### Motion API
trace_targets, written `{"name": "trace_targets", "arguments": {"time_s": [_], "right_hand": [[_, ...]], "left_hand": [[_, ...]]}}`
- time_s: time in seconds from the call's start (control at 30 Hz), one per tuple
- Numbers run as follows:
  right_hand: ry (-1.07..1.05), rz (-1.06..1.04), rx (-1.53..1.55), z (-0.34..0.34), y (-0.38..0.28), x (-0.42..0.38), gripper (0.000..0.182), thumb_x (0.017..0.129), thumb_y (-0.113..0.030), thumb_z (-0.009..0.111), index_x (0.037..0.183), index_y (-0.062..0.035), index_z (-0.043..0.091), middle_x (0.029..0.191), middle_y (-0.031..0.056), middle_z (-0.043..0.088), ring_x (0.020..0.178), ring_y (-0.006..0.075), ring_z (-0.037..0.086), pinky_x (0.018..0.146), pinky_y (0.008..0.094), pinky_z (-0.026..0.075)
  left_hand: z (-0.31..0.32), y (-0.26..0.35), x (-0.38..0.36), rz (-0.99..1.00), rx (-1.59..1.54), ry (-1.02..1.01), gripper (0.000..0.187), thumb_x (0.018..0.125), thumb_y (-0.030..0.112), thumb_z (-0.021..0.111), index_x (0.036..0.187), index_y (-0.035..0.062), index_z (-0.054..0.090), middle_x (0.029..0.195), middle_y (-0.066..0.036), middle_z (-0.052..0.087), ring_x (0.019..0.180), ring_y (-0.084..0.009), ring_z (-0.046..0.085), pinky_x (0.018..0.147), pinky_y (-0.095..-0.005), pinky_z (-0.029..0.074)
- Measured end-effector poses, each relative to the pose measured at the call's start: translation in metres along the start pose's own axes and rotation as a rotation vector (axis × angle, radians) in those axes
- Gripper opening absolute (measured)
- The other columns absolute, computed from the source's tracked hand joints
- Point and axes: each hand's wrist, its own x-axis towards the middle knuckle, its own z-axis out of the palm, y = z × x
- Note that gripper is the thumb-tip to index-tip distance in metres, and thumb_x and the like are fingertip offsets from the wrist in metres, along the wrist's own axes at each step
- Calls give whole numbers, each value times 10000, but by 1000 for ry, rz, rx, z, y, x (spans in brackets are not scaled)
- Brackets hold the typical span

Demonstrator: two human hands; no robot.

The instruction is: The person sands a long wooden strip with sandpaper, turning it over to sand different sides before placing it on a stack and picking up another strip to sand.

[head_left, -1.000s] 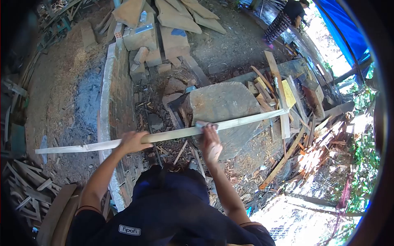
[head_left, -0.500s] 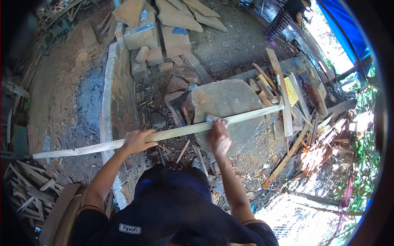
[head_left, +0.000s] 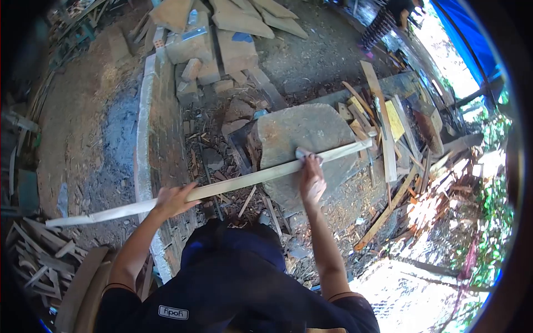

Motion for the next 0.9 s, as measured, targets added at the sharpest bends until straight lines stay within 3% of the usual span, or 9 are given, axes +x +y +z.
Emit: {"name": "trace_targets", "arguments": {"time_s": [0.13, 0.27, 0.3, 0.4, 0.5, 0.6, 0.7, 0.83, 0.9], "right_hand": [[-207, -293, 115, -3, -58, -25, 267, 901, -77, 635, 1153, -56, 721, 1161, 174, 716, 1142, 324, 674, 981, 412, 547], [-178, -390, 58, -2, 7, -2, 327, 891, -37, 586, 1201, -49, 691, 1225, 190, 684, 1138, 338, 671, 947, 418, 559], [-264, -155, 1, -15, 9, 16, 312, 882, -36, 585, 1175, -28, 692, 1223, 195, 681, 1125, 356, 671, 968, 413, 545], [27, -135, -167, -12, 50, 26, 199, 903, -44, 604, 1076, -34, 702, 1095, 148, 723, 1029, 337, 700, 894, 386, 563], [-327, 63, -33, -37, -16, 28, 272, 879, -6, 582, 1122, -30, 702, 1116, 144, 722, 1090, 337, 685, 934, 383, 555], [-236, -312, 158, -10, -32, -21, 273, 903, -22, 532, 1120, 2, 696, 1150, 171, 708, 1149, 358, 656, 984, 415, 530], [-173, -351, 310, -4, 13, -11, 257, 905, -41, 541, 1100, 5, 702, 1131, 167, 711, 1110, 361, 664, 969, 423, 523], [-112, -148, 35, -28, 105, 37, 296, 995, -69, 452, 1152, -60, 703, 1150, 81, 718, 954, 252, 684, 846, 351, 551], [-159, 266, -202, -38, 136, 36, 325, 968, -66, 415, 1118, -139, 695, 1144, 102, 713, 1003, 342, 679, 834, 430, 540]], "left_hand": [[10, 40, 36, 135, -12, 99, 601, 940, 589, 548, 1433, 254, 473, 953, -160, 737, 845, -371, 715, 730, -506, 558], [8, 26, 23, 169, -141, 39, 616, 937, 558, 580, 1470, 293, 423, 917, -145, 735, 833, -385, 708, 740, -494, 560], [7, 18, 14, 117, -129, 11, 607, 931, 559, 588, 1455, 285, 448, 906, -144, 735, 831, -384, 710, 744, -494, 561], [3, 0, -7, 57, -72, -31, 598, 922, 554, 603, 1437, 279, 473, 877, -142, 735, 818, -384, 713, 751, -494, 562], [0, -5, -12, 18, -40, -31, 598, 920, 547, 612, 1437, 280, 473, 853, -142, 733, 805, -389, 713, 755, -495, 560], [-5, -10, -20, 11, -30, -27, 603, 918, 549, 613, 1439, 280, 471, 849, -142, 733, 803, -390, 713, 758, -500, 558], [-13, -17, -24, 10, 11, -36, 608, 916, 553, 614, 1440, 281, 472, 859, -138, 735, 804, -384, 714, 756, -501, 557], [-6, -31, -28, 77, -30, 27, 620, 910, 558, 619, 1446, 285, 471, 857, -134, 734, 805, -375, 718, 748, -502, 557], [-8, -32, -25, 70, -2, 15, 623, 904, 558, 628, 1445, 290, 477, 849, -135, 734, 806, -371, 720, 746, -498, 558]]}}
